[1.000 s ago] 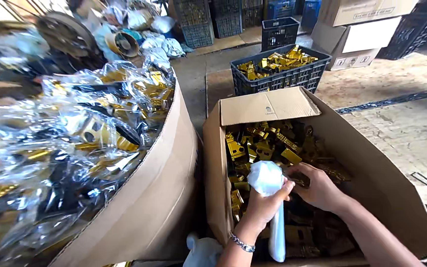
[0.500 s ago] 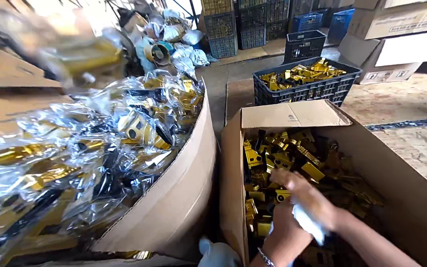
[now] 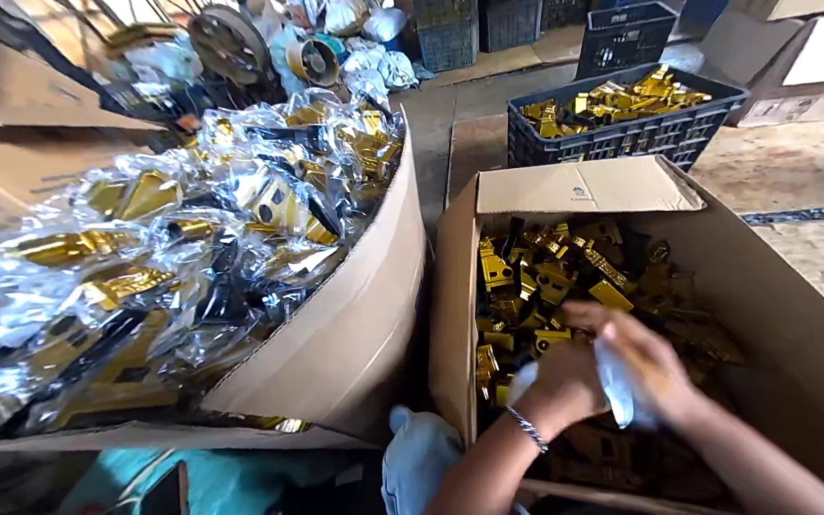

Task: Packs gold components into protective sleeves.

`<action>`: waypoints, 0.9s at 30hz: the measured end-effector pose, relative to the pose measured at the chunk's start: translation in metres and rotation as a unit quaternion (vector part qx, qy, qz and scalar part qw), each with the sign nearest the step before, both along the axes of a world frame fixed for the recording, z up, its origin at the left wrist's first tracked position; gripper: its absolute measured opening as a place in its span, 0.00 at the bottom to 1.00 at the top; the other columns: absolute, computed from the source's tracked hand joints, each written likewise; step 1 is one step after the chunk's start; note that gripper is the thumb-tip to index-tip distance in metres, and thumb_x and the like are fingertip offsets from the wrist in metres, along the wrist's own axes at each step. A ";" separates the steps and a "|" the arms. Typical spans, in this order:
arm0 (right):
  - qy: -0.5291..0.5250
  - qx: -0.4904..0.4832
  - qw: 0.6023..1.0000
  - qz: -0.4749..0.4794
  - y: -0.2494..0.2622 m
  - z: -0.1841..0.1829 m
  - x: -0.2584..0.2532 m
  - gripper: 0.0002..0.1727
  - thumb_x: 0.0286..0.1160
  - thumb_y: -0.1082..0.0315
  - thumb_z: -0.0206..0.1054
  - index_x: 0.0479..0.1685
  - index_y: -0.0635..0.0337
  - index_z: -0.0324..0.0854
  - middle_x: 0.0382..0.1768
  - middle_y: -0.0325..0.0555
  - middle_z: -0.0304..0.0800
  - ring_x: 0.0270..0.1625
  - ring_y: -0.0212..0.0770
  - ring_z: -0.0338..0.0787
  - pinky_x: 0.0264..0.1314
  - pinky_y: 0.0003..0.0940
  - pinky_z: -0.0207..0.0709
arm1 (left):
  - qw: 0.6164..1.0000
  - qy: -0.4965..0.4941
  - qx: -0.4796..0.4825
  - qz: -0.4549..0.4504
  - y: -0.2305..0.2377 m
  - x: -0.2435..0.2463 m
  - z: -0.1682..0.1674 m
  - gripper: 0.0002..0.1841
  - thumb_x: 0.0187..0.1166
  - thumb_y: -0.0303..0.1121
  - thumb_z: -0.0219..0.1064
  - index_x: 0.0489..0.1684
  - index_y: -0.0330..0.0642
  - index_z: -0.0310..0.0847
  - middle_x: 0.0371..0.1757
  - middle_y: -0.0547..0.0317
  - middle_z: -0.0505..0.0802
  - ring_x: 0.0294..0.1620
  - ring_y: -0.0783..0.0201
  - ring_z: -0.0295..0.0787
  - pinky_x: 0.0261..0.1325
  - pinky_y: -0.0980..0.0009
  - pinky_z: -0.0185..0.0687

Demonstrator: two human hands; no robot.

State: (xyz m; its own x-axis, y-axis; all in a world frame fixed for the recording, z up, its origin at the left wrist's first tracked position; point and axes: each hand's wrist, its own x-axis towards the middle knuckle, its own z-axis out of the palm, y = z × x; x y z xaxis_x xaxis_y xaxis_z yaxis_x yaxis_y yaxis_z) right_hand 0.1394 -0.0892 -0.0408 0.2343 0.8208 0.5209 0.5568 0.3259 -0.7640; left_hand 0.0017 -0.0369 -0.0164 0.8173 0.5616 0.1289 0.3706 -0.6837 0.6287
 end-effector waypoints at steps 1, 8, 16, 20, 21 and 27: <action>0.001 -0.020 0.998 -0.052 -0.009 0.009 0.032 0.29 0.93 0.51 0.46 0.64 0.67 0.83 0.68 0.50 0.87 0.73 0.37 0.83 0.79 0.39 0.76 | 0.992 -0.104 0.061 0.041 0.005 -0.010 0.000 0.23 0.59 0.33 0.81 0.49 0.23 0.88 0.47 0.36 0.94 0.53 0.45 0.93 0.59 0.49 0.86; -0.112 -0.554 0.761 -0.319 -0.083 0.017 0.187 0.57 0.76 0.52 0.75 0.92 0.74 0.39 0.79 0.85 0.64 0.78 0.81 0.71 0.75 0.74 0.66 | 0.912 0.169 -0.077 0.366 0.097 -0.107 0.031 0.43 0.66 0.52 0.82 0.68 0.21 0.76 0.64 0.26 0.86 0.72 0.37 0.81 0.76 0.41 0.70; -0.122 -0.577 0.747 -0.306 -0.042 0.023 0.200 0.29 0.93 0.65 0.53 0.86 0.70 0.54 0.62 0.79 0.82 0.66 0.77 0.84 0.66 0.69 0.76 | 0.902 0.112 -0.154 0.387 0.126 -0.058 -0.013 0.30 0.66 0.34 0.82 0.61 0.19 0.78 0.57 0.30 0.89 0.63 0.42 0.86 0.69 0.47 0.76; -0.111 -0.569 0.761 -0.291 -0.024 0.034 0.198 0.26 0.94 0.63 0.52 0.82 0.71 0.58 0.61 0.77 0.83 0.67 0.74 0.84 0.67 0.66 0.76 | 0.902 0.131 -0.097 0.400 0.164 -0.038 -0.014 0.31 0.65 0.27 0.80 0.67 0.19 0.75 0.63 0.28 0.87 0.70 0.40 0.83 0.76 0.47 0.71; -0.112 -0.569 0.762 -0.287 -0.019 0.035 0.199 0.26 0.93 0.64 0.52 0.82 0.71 0.59 0.60 0.76 0.83 0.67 0.74 0.85 0.67 0.66 0.76 | 0.902 0.128 -0.093 0.401 0.171 -0.035 -0.014 0.32 0.65 0.27 0.80 0.68 0.19 0.74 0.64 0.28 0.87 0.71 0.41 0.82 0.76 0.48 0.71; -0.142 -0.555 0.767 -0.289 0.025 0.026 0.227 0.26 0.93 0.64 0.53 0.81 0.73 0.60 0.61 0.79 0.82 0.68 0.75 0.83 0.68 0.66 0.75 | 0.903 0.134 -0.070 0.402 0.213 -0.010 -0.008 0.31 0.68 0.29 0.80 0.69 0.21 0.75 0.67 0.29 0.85 0.73 0.42 0.80 0.78 0.49 0.69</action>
State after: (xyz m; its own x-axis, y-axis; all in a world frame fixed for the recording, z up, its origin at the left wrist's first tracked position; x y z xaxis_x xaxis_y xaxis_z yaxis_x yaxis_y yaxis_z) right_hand 0.3659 -0.0644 -0.0150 0.7324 0.5972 -0.3270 0.5588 -0.8017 -0.2124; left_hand -0.0087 0.1764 -0.0244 0.1305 0.9827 -0.1313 0.8634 -0.0475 0.5023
